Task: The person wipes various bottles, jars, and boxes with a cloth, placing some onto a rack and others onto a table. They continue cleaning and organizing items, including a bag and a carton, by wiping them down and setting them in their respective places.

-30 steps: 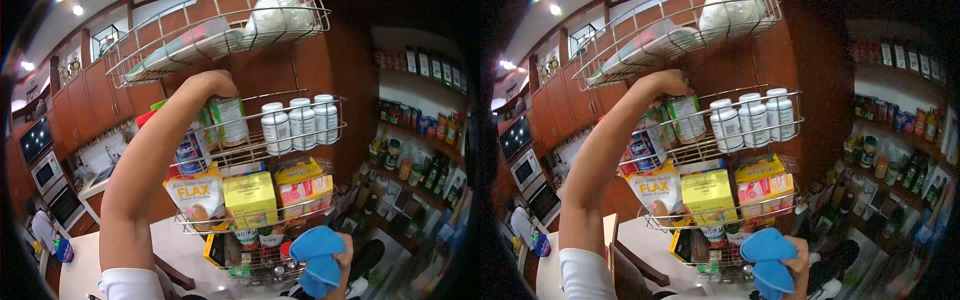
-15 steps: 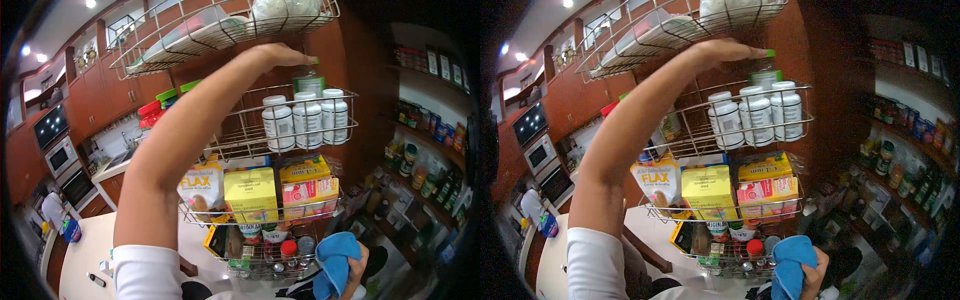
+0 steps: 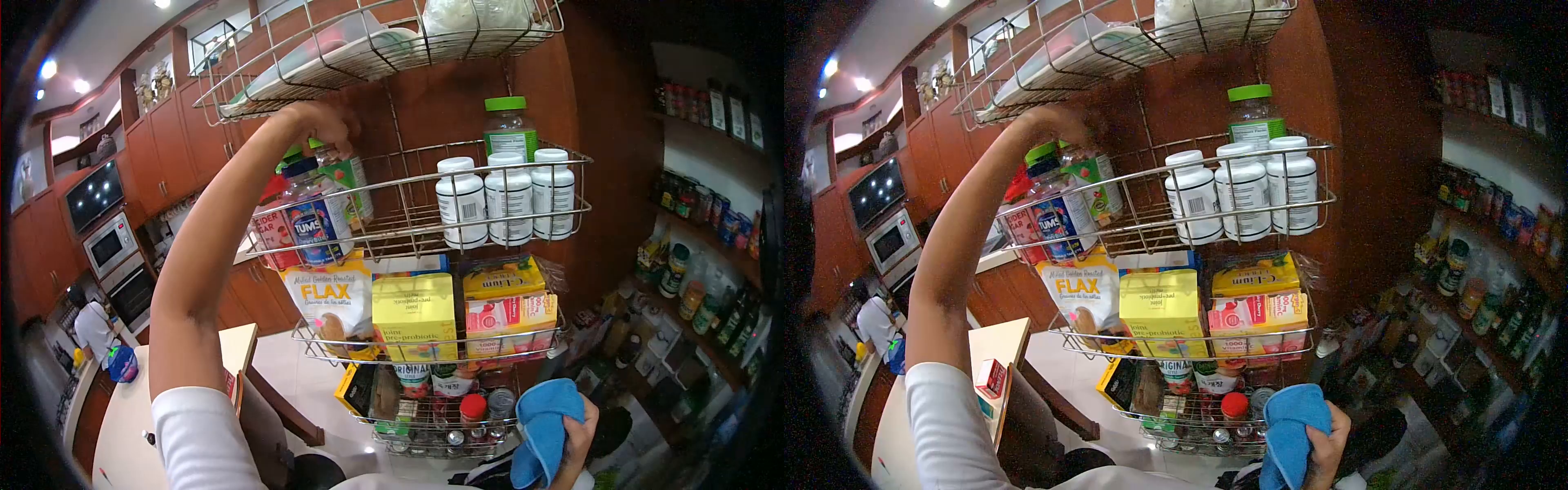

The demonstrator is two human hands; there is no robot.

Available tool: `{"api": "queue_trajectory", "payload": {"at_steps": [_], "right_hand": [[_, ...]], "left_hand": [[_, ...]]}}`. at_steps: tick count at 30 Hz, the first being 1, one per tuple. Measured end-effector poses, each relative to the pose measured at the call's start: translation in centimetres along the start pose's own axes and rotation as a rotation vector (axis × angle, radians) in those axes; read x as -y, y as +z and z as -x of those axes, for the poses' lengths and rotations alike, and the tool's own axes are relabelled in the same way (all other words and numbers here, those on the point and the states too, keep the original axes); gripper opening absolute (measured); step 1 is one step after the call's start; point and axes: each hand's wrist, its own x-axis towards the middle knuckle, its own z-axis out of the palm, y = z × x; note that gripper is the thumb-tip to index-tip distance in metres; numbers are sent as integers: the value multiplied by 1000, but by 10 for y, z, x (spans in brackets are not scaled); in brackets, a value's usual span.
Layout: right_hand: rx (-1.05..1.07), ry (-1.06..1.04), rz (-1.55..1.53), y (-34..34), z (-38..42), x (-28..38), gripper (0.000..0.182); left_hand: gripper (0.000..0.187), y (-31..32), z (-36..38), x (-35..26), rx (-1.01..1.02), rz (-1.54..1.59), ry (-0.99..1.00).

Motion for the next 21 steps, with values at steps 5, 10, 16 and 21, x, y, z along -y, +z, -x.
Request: {"api": "queue_trajectory", "payload": {"at_steps": [5, 10, 16, 21], "right_hand": [[143, 114, 60, 3, -2, 17, 54], [-106, 91, 83, 14, 4, 8, 54], [-87, 55, -41, 7, -1, -16, 48], [-77, 54, -18, 5, 3, -21, 48]], "left_hand": [[43, 8, -4, -3, -427, 231, 102], [52, 5, -14, -33, -360, 444, 230], [39, 0, -60, -91, -552, 566, 154], [63, 8, -48, -114, -449, 704, 452]]}}
